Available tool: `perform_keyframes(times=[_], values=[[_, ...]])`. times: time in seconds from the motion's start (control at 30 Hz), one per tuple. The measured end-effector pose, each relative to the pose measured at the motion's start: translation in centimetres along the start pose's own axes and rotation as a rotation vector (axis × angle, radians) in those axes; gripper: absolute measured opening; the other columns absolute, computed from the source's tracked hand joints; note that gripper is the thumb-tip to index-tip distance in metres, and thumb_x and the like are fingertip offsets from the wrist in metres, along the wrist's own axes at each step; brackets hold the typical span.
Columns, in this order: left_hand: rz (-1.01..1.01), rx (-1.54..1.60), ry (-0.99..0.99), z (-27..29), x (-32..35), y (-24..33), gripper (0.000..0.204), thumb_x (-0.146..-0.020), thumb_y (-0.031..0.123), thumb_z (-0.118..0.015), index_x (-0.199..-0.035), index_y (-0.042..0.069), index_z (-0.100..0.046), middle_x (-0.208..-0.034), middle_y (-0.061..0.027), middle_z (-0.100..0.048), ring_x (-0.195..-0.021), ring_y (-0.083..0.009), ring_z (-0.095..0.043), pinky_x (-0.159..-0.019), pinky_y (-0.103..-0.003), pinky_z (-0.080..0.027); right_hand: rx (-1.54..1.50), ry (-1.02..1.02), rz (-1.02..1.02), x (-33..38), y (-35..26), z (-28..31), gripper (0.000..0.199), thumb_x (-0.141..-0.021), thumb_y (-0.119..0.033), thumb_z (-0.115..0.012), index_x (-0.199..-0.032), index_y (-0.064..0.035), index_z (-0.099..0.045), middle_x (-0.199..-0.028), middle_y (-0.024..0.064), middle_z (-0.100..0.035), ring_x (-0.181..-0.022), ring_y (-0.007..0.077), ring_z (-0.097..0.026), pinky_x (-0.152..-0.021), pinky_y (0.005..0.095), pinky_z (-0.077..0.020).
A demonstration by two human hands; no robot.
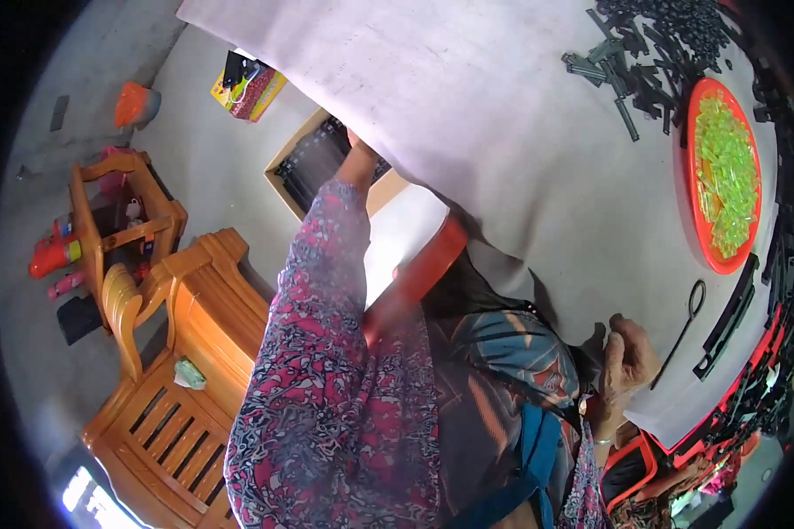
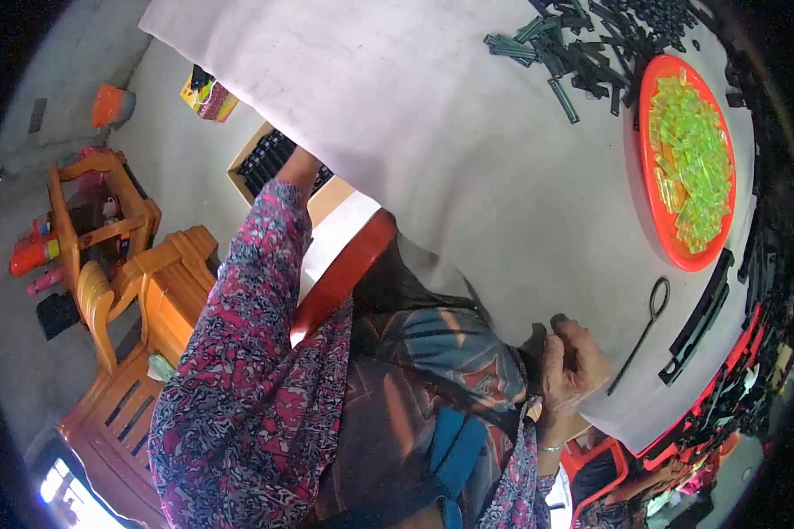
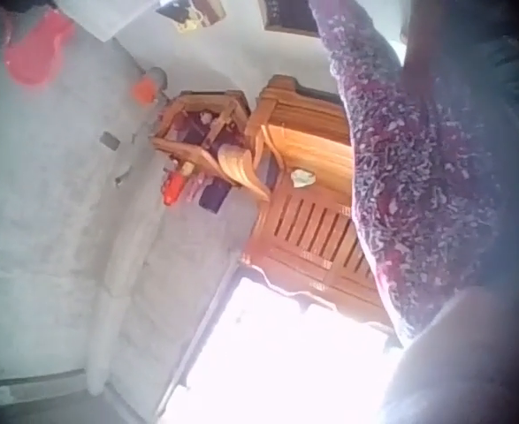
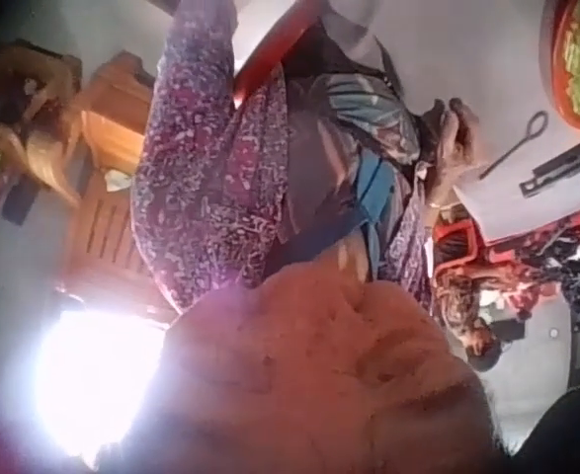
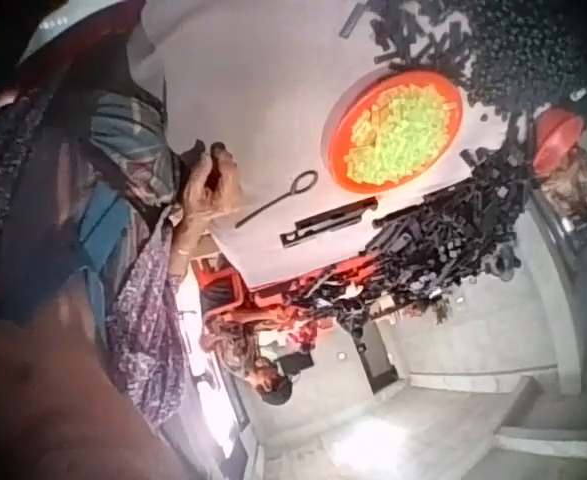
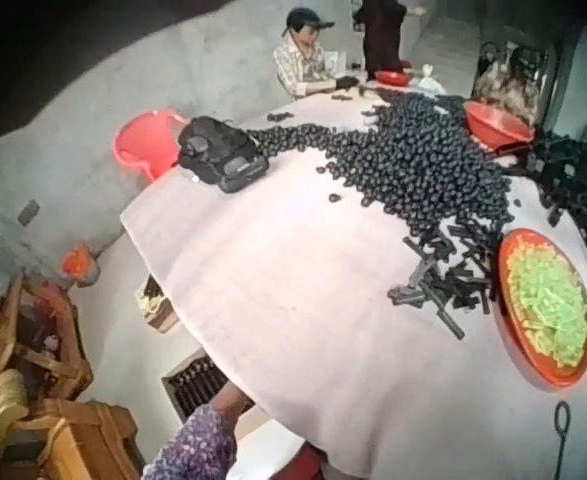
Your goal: The person assembles spirit levels by inserting vials into plastic frames, pressing components into place by hand and using a metal loop tool, and packing the assembled levels into a box.
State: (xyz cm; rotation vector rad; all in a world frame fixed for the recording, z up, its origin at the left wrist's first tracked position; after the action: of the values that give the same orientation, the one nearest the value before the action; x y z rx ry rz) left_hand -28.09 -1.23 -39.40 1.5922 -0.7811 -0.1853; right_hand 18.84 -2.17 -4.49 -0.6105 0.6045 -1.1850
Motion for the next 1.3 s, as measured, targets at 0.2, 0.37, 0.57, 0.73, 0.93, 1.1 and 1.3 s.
perform_keyframes(times=[0.2,0.37,0.57,0.73,0.93,1.1,1.3], values=[[0.226,-0.941,-0.341,-0.8,3.6,-1.4,0.023,-0.092,0.022,-0.062,-0.101,0.005,-0.074,-0.081,-0.0105,-0.074,-0.069,-0.0208,-0.073,-0.066,-0.036,-0.059,-0.045,0.033,0.002,0.1,0.9,-0.1,0.007,-0.082,-0.002,-0.071,-0.088,0.0015,-0.068,-0.070,0.0078,-0.065,-0.059,0.0104,-0.058,-0.056,0.0243,-0.0455],[0.443,-1.056,-0.680,1.2,8.4,3.6,0.024,-0.079,0.021,-0.075,-0.087,-0.001,-0.070,-0.077,-0.0120,-0.070,-0.058,-0.0208,-0.067,-0.050,-0.035,-0.056,-0.075,0.011,0.103,-0.4,0.0,-0.7,0.007,-0.084,-0.002,-0.071,-0.088,0.0018,-0.068,-0.067,0.0063,-0.063,-0.058,0.0088,-0.056,-0.057,0.0233,-0.0452],[0.095,-1.356,-0.862,-4.6,10.3,11.3,0.027,-0.082,0.024,-0.071,-0.096,0.000,-0.071,-0.086,-0.0132,-0.072,-0.068,-0.0244,-0.070,-0.055,-0.038,-0.057,-0.140,-0.005,0.131,-0.4,-0.6,-1.0,0.007,-0.089,-0.005,-0.069,-0.087,0.0016,-0.067,-0.066,0.0005,-0.057,-0.060,0.0054,-0.050,-0.057,0.0214,-0.0411],[0.143,-0.613,-0.628,-10.6,13.1,14.2,0.022,-0.084,0.025,-0.068,-0.090,0.003,-0.069,-0.080,-0.0113,-0.070,-0.058,-0.0245,-0.064,-0.049,-0.037,-0.052,-0.047,0.035,0.159,-0.4,0.1,-1.2,0.010,-0.088,-0.012,-0.071,-0.087,-0.0024,-0.070,-0.066,0.0082,-0.063,-0.058,0.0137,-0.058,-0.056,0.0276,-0.0461],[0.117,-0.583,-0.944,7.9,12.8,11.9,0.023,-0.085,0.026,-0.067,-0.089,0.004,-0.070,-0.081,-0.0104,-0.070,-0.056,-0.0232,-0.063,-0.049,-0.036,-0.050,-0.023,0.075,0.279,-0.9,0.7,-1.3,0.009,-0.086,-0.015,-0.071,-0.087,-0.0057,-0.070,-0.069,0.0125,-0.065,-0.057,0.0231,-0.064,-0.055,0.0336,-0.0507],[0.129,-0.574,-1.151,14.1,7.5,9.2,0.023,-0.086,0.027,-0.066,-0.089,0.004,-0.070,-0.082,-0.0097,-0.070,-0.055,-0.0222,-0.061,-0.048,-0.035,-0.049,-0.011,0.016,0.274,-1.0,1.7,-1.0,0.019,-0.090,-0.030,-0.065,-0.089,-0.0108,-0.068,-0.079,0.0146,-0.067,-0.071,0.0364,-0.066,-0.061,0.0447,-0.0526],[0.161,-0.546,-1.144,15.2,1.8,8.3,0.024,-0.086,0.028,-0.065,-0.089,0.004,-0.070,-0.084,-0.0089,-0.070,-0.054,-0.0209,-0.059,-0.047,-0.034,-0.047,-0.146,0.011,0.232,-0.4,1.5,-1.1,0.018,-0.088,-0.026,-0.064,-0.089,-0.0089,-0.069,-0.077,0.0169,-0.067,-0.071,0.0386,-0.065,-0.063,0.0470,-0.0521]])
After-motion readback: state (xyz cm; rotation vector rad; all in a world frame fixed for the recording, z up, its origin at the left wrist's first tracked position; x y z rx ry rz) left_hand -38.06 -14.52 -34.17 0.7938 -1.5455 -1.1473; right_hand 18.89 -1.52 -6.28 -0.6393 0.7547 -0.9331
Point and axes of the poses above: each hand's wrist, its own x-axis away from the middle knuckle, its own z-axis out of the back of the hand, y = z × x, the point moved 1 cm from there along -x, towards the middle knuckle
